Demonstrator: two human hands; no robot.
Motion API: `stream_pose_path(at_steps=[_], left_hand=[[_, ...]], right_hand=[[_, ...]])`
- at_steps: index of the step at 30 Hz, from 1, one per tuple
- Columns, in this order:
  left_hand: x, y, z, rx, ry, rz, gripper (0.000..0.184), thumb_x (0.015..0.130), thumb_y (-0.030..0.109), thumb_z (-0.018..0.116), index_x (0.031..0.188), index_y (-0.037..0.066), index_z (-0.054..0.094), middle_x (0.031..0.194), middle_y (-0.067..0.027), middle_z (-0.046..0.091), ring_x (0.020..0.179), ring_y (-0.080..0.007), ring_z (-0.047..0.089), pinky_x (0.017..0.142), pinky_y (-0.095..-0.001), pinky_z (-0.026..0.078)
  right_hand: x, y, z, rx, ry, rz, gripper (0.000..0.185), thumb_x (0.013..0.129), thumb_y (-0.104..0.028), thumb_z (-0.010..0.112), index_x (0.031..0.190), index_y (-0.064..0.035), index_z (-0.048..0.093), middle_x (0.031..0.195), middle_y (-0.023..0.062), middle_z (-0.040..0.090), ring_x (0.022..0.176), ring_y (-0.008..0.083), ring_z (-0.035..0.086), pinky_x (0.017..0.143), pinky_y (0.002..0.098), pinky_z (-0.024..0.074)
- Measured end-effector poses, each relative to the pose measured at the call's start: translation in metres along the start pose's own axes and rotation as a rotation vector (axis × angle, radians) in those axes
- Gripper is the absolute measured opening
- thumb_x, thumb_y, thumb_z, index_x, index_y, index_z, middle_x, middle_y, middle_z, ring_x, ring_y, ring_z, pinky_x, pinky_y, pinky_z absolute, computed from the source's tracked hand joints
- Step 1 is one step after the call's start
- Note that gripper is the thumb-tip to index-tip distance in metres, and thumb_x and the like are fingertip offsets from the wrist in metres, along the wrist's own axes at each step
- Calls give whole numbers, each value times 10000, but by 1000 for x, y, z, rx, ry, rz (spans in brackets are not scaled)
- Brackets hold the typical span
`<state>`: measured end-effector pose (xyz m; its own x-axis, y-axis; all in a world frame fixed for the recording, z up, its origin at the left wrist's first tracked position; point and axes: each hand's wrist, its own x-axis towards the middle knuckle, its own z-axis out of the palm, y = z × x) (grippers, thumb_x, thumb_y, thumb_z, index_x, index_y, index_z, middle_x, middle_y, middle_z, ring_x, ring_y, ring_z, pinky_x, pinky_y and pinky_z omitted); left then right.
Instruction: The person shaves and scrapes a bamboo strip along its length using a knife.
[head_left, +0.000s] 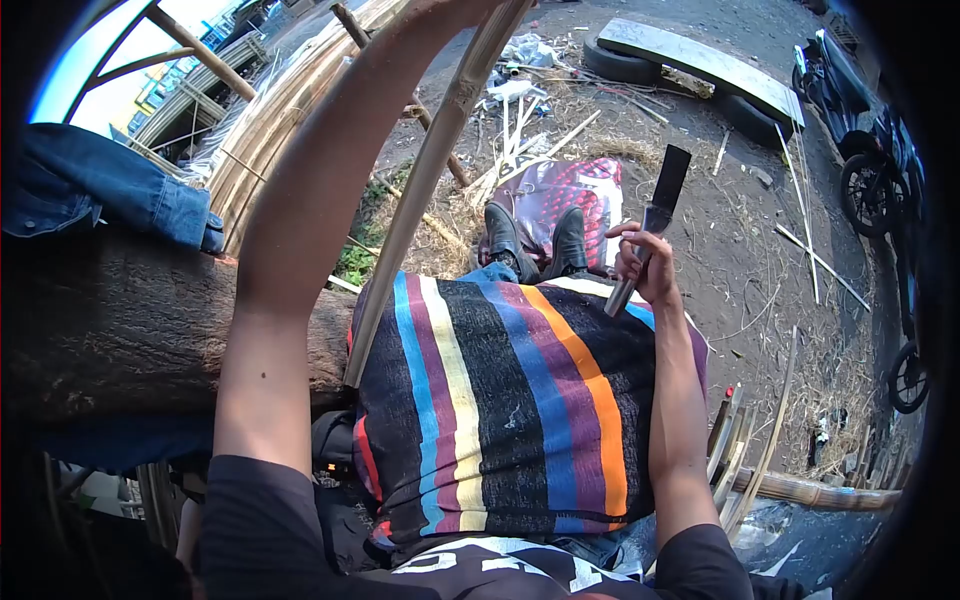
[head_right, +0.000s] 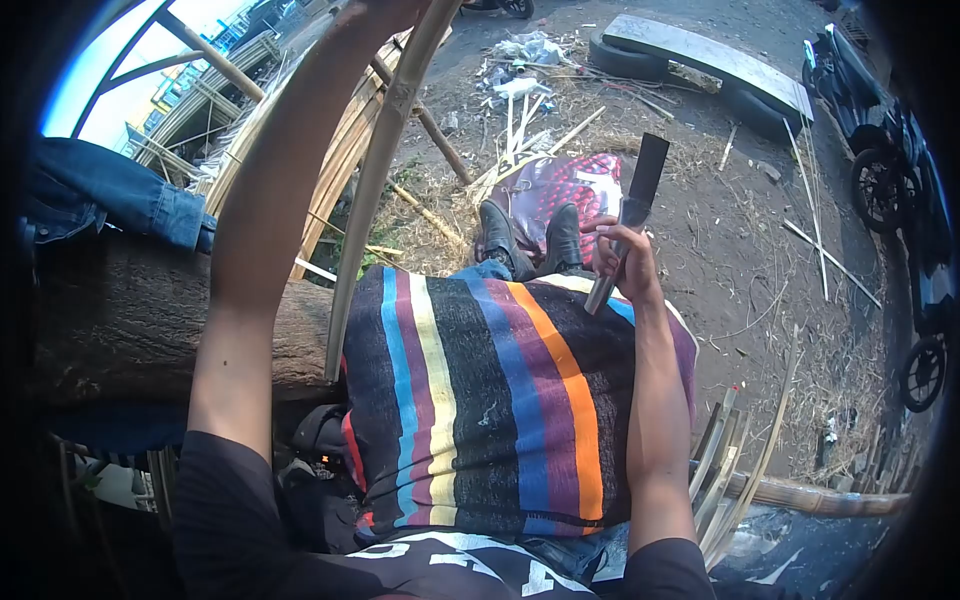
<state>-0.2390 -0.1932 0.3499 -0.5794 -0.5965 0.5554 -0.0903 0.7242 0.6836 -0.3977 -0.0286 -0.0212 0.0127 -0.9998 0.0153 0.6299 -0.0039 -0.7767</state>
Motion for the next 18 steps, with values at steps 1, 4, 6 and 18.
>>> stream_pose_path(at_steps=[1,4,6,18], left_hand=[[-11,-8,3,-10,-32,-60,252,1020,255,630,973,8,651,751,-72,669,529,-168,649,471,-311,533],[-57,-29,9,97,-81,-189,320,1018,290,639,1069,-23,685,859,-102,717,655,-153,700,614,-281,564],[-93,-33,18,135,-149,-336,454,1001,433,637,1084,-14,659,882,-73,695,656,-109,678,564,-250,554],[-307,-82,43,-235,-123,-888,424,1041,376,578,1199,-16,613,784,-10,564,588,-59,594,445,-214,507]], right_hand=[[-1,0,1,-5,6,-1,364,900,-238,577,1061,76,665,506,-38,368,418,78,371,461,271,383],[-1,-1,3,-8,20,-7,347,893,-224,594,1053,75,667,502,-38,370,408,78,367,449,271,374],[0,3,1,-13,31,-2,331,882,-213,612,1040,73,666,497,-35,370,401,79,367,440,267,367],[0,30,36,-439,107,-6,300,896,-237,707,706,-44,579,535,-15,488,411,98,456,412,281,375]])
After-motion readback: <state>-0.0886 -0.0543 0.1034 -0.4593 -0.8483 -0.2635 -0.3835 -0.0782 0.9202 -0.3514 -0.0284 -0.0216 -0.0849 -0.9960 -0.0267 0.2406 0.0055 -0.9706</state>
